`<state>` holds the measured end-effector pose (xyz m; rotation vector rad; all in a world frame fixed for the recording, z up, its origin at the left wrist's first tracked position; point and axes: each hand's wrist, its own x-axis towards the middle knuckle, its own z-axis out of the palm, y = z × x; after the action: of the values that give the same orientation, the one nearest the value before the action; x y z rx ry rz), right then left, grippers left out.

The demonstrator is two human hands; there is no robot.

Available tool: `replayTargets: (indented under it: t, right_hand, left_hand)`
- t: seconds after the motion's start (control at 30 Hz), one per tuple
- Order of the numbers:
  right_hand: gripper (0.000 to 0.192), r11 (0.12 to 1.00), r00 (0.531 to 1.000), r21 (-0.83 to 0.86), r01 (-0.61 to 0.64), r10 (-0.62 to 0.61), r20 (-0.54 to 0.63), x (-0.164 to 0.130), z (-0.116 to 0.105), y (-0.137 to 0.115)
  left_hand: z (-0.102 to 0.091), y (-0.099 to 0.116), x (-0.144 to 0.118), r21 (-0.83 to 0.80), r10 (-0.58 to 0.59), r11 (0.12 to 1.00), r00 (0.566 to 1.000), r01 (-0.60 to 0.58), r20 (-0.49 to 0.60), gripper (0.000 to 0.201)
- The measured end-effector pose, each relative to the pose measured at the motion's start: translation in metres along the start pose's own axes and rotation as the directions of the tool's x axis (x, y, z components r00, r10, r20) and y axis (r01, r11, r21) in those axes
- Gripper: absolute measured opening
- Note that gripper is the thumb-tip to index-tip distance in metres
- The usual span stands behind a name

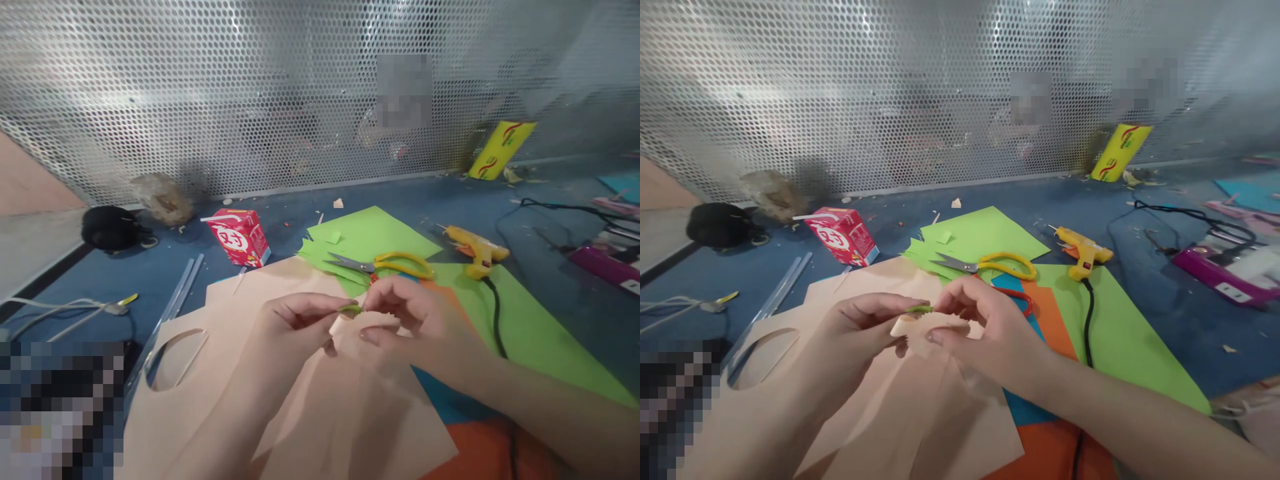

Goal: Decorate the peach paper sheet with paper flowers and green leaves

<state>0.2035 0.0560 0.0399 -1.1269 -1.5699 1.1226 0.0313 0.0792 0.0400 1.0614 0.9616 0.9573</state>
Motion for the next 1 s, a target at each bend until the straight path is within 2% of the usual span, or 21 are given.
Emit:
replayTargets:
  t: [0.1,0.23,0.37,0.57,0.67,0.77,0.9,1.0]
  right_hand:
    - [0.017,1.000,1.000,0.002,-0.012,0.012,0.004,0.001,0.001,-0.003]
    - [0.019,0.999,0.998,-0.008,-0.045,0.045,-0.042,0.002,0.001,-0.005]
    - [0.017,0.998,0.999,-0.020,-0.052,0.052,-0.017,0.002,-0.001,-0.004]
    - [0.017,0.997,0.997,-0.028,-0.074,0.074,-0.020,0.003,-0.002,-0.003]
    - [0.019,0.997,0.997,-0.011,-0.075,0.075,-0.001,0.003,-0.002,-0.003]
    - [0.018,0.995,0.997,-0.059,-0.082,0.083,0.006,0.002,-0.002,-0.003]
    - [0.014,0.978,1.000,-0.208,-0.024,0.026,0.003,0.001,-0.001,-0.001]
    - [0.016,0.959,1.000,-0.284,0.010,-0.004,0.021,0.001,-0.001,-0.002]
  left_hand:
    - [-0.001,0.002,-0.001,-0.008,-0.035,0.999,0.999,0.035,0.037,0.008]
    - [-0.001,0.006,-0.002,0.051,-0.031,0.998,0.999,0.029,0.032,0.009]
    - [-0.001,0.009,-0.004,0.088,-0.010,0.996,1.000,0.008,0.026,0.012]
    - [0.003,0.013,-0.006,0.073,-0.015,0.997,0.999,0.011,0.049,0.030]
    - [0.007,0.013,-0.006,0.142,-0.037,0.989,0.997,0.028,0.065,0.033]
    - [0.009,0.012,-0.006,0.254,-0.019,0.967,0.999,0.012,0.027,0.035]
    - [0.010,0.011,-0.006,0.438,0.083,0.896,0.997,-0.073,-0.005,0.028]
    - [0.010,0.009,-0.007,0.504,0.147,0.854,0.989,-0.130,0.007,0.019]
